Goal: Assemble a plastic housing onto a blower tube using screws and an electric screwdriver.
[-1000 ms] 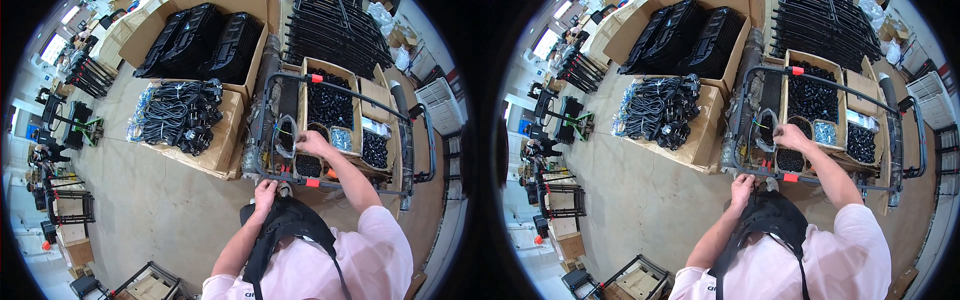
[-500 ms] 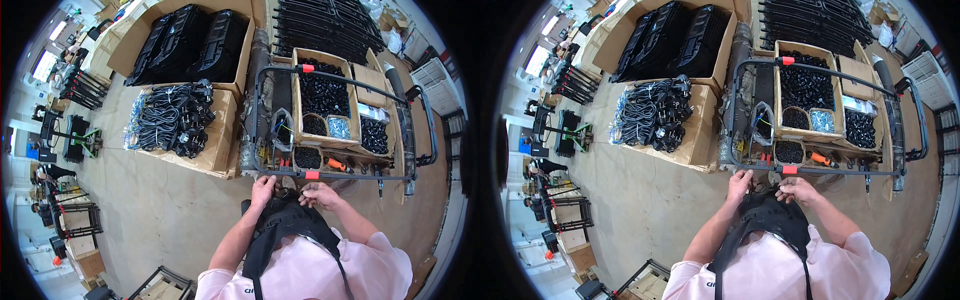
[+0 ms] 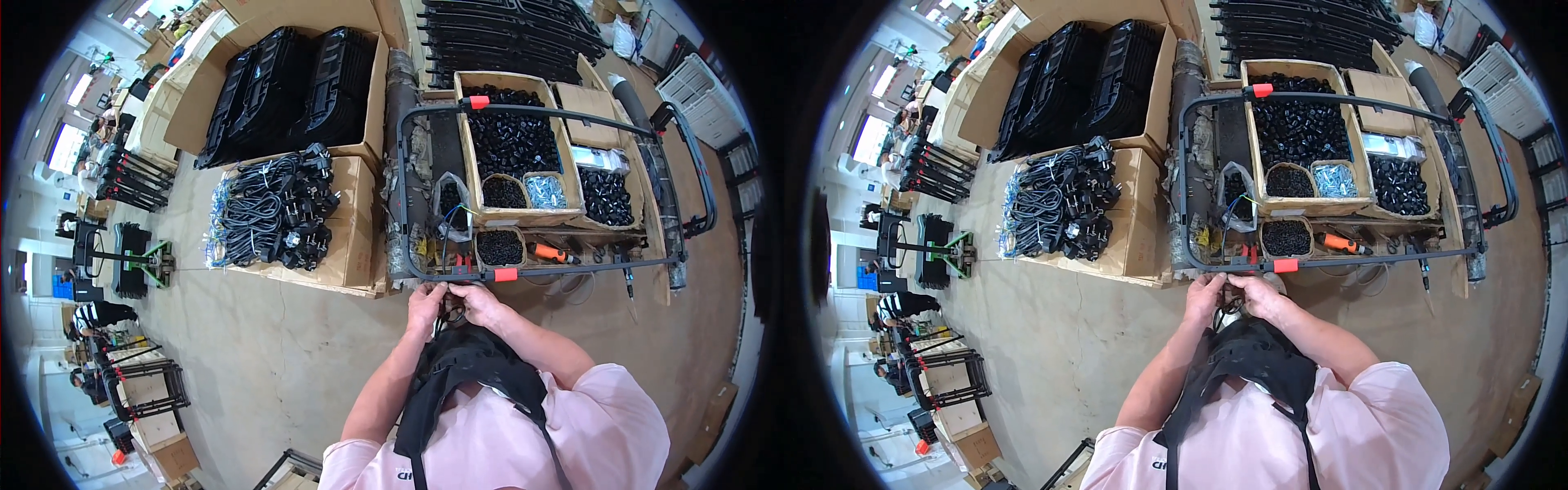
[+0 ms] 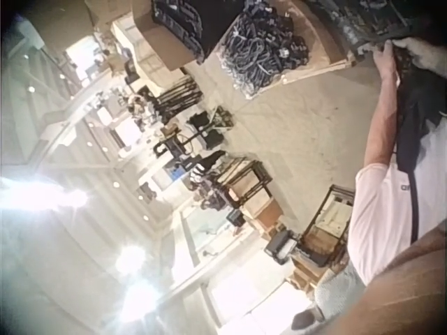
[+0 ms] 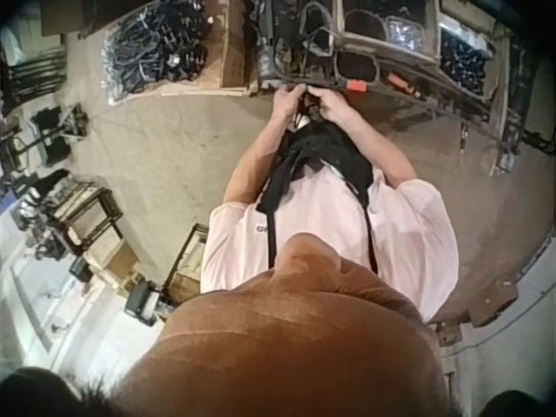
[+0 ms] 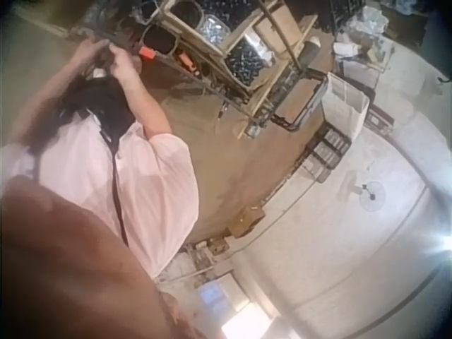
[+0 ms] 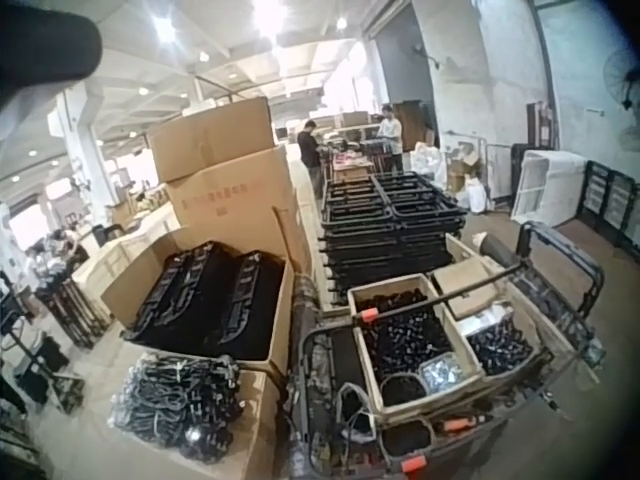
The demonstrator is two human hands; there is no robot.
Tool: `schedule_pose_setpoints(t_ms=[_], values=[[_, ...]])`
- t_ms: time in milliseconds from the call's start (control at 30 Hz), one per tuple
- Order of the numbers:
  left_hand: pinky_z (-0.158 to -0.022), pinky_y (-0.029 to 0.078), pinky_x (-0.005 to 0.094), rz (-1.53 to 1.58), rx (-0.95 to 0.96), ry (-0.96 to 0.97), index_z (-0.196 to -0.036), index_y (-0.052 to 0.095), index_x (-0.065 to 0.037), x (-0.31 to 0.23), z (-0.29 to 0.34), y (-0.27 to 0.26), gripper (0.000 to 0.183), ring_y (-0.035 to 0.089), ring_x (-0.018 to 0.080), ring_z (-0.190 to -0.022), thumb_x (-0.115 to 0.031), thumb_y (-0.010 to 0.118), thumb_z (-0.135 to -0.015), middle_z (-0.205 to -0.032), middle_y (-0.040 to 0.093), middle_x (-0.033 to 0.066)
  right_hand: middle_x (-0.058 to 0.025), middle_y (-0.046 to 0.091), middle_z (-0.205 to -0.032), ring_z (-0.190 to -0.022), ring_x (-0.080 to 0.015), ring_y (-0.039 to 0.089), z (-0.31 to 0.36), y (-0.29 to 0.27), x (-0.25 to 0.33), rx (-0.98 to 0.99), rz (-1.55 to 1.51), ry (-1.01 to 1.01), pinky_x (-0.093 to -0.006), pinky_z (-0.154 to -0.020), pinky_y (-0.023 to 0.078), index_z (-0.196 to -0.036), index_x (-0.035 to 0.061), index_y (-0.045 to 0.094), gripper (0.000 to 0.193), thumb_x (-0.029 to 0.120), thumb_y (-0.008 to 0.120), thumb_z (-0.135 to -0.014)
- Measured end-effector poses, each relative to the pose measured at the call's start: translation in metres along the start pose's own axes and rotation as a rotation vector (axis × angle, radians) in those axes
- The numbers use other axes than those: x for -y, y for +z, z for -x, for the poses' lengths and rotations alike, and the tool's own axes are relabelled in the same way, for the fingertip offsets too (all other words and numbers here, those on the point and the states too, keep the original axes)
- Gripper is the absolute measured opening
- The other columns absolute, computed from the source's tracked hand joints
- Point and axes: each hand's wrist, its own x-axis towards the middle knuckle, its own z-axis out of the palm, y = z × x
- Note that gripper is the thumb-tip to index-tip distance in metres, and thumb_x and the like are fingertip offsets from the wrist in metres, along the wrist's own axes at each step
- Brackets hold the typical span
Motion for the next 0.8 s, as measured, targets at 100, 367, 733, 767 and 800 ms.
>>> schedule_pose_setpoints(t_ms=[100, 367, 733, 767, 800], values=[[-0.059, 0.052, 0.0259, -0.013, -0.003, 0.008, -0.117, 0.067, 0.0, -0.001, -0.001, 0.0, 0.031, 0.065, 0.0112, -0.069, -0.027, 0.072, -0.102, -0.091, 0.073, 0.0041, -0.0014, 0.073, -0.098, -0.085, -0.0179, 0.065, 0.006, 0.008, 0.002, -0.016, -0.031, 0.013, -0.0393, -0.082, 0.052, -0.112, 0.0116, 0.074, 0.014, 0.02, 0.067, -0.102], [-0.063, 0.051, 0.0267, -0.099, 0.105, -0.015, -0.108, 0.073, -0.001, 0.005, 0.008, -0.005, 0.035, 0.065, 0.0108, -0.072, -0.034, 0.063, -0.107, -0.088, 0.075, 0.0039, -0.0002, 0.073, -0.098, -0.085, -0.0155, 0.065, 0.024, 0.016, 0.003, -0.013, 0.346, -0.214, -0.0326, -0.074, 0.05, -0.117, 0.0078, 0.075, 0.022, 0.021, 0.063, -0.106], [-0.083, 0.053, 0.0331, -0.417, 0.06, 0.347, -0.113, 0.067, 0.001, 0.034, 0.02, -0.025, 0.034, 0.065, 0.0137, -0.089, -0.032, 0.057, -0.111, -0.096, 0.073, 0.0062, -0.0147, 0.07, -0.124, -0.112, -0.0365, 0.069, 0.052, 0.087, 0.072, 0.263, 1.897, -0.891, -0.0469, -0.091, 0.057, -0.125, 0.005, 0.069, 0.033, 0.016, 0.063, -0.094], [-0.083, 0.053, 0.0331, -0.402, 0.046, 0.35, -0.113, 0.067, 0.001, 0.036, 0.02, -0.027, 0.034, 0.065, 0.0137, -0.089, -0.032, 0.057, -0.111, -0.096, 0.073, 0.0062, -0.0145, 0.07, -0.121, -0.111, -0.0364, 0.07, 0.045, 0.094, 0.073, 0.371, 2.053, -0.8, -0.0474, -0.09, 0.058, -0.122, 0.0054, 0.068, 0.031, 0.016, 0.064, -0.093], [-0.087, 0.053, 0.0349, -0.353, 0.054, 0.359, -0.116, 0.067, 0.001, 0.037, 0.021, -0.028, 0.033, 0.066, 0.0164, -0.093, -0.031, 0.057, -0.11, -0.1, 0.073, 0.0089, -0.0144, 0.071, -0.119, -0.111, -0.0363, 0.07, 0.04, 0.101, 0.073, 0.48, 2.204, -0.7, -0.0479, -0.088, 0.058, -0.118, 0.0058, 0.068, 0.029, 0.016, 0.065, -0.092]])
